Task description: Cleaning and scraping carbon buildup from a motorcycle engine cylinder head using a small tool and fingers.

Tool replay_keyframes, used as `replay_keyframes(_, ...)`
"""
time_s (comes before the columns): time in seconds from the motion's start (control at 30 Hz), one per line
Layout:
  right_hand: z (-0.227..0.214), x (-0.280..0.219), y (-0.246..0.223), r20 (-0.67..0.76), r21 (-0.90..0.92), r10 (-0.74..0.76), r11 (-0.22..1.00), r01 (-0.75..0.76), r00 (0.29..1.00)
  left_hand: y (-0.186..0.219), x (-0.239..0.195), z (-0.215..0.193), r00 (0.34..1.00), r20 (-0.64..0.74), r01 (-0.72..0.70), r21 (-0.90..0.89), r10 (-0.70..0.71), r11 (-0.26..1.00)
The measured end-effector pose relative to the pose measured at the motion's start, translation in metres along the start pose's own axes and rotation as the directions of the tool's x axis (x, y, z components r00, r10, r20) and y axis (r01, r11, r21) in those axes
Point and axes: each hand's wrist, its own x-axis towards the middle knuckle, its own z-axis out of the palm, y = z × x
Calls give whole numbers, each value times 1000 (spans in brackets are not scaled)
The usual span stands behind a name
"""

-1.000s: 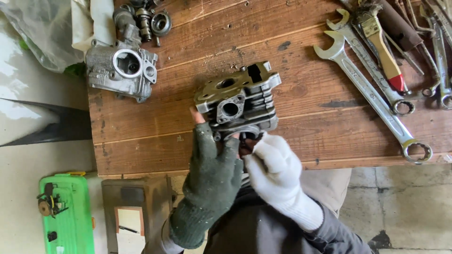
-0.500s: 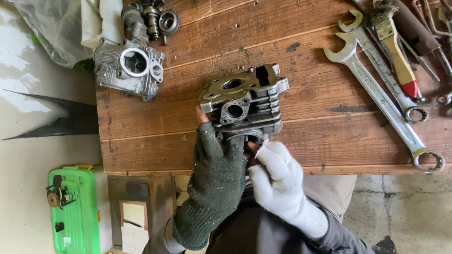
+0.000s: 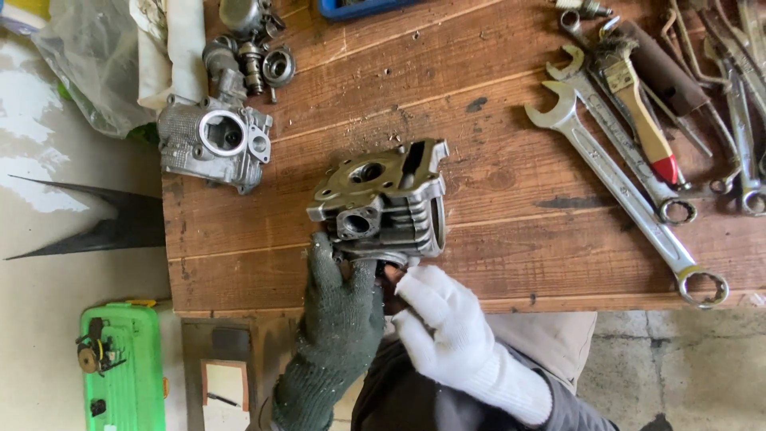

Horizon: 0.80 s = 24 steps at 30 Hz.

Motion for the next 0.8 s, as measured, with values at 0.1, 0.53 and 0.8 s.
replay_keyframes(0.1,-12,5,0,115,-11,-2,1000,4,993,-6,7,-4,998,65,-4,-17,6,1000)
replay_keyframes(0.53,-137,114,-16,364,-448,22,881,154,931,2,-2,20,981,1,189,264,-196,946)
replay_keyframes(0.8,-154,252,29,132,-635,-133,750,187,982,8,17,-1,960,87,265,13,-265,964)
